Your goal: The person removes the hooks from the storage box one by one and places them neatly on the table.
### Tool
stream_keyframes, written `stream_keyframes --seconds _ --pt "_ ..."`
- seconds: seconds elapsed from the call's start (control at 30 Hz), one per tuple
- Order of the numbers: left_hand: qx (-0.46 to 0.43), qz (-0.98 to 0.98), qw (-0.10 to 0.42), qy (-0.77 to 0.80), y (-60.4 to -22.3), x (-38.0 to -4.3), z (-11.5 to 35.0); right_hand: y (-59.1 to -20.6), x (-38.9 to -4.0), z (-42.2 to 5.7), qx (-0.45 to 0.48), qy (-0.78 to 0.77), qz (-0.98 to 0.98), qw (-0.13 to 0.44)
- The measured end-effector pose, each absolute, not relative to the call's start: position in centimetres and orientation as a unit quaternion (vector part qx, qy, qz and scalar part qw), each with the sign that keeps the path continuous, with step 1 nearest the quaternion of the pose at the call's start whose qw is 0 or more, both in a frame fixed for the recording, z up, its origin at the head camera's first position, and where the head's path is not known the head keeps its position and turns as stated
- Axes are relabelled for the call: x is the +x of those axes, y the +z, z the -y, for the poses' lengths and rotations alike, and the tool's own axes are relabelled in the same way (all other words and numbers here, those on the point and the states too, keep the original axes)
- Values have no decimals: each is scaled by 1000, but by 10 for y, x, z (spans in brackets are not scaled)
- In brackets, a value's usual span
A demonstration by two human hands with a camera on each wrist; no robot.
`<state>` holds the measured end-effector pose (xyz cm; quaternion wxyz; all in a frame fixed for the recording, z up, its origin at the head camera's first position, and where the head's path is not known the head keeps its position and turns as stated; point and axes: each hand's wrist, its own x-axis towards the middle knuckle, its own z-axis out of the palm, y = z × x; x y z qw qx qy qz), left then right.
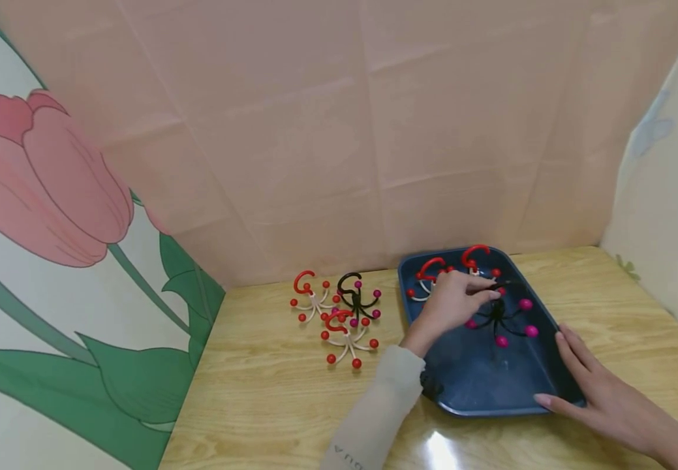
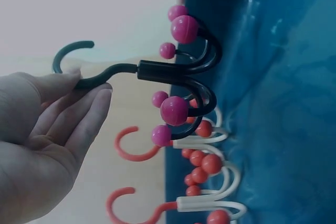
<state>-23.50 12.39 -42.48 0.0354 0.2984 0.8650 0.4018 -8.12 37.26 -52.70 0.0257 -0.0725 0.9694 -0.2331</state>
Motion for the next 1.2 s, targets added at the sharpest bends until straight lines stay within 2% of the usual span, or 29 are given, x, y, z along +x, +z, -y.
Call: stream_keyframes --seconds 0.27,0.53,0.8,1.2 --pt "307 -858 46 409 -405 -231 -110 -530 -82 -376 -70 -238 -968 21" --pt "326 -834 22 444 -384 -224 -90 -534 -78 -375 -84 -225 -971 -2" --pt "339 -793 -12 506 -365 -223 -63 -533 -78 -374 -119 -153 -978 -81" --pt "311 -739 -4 598 -329 -218 -5 -533 -79 -376 -125 -159 -976 -84"
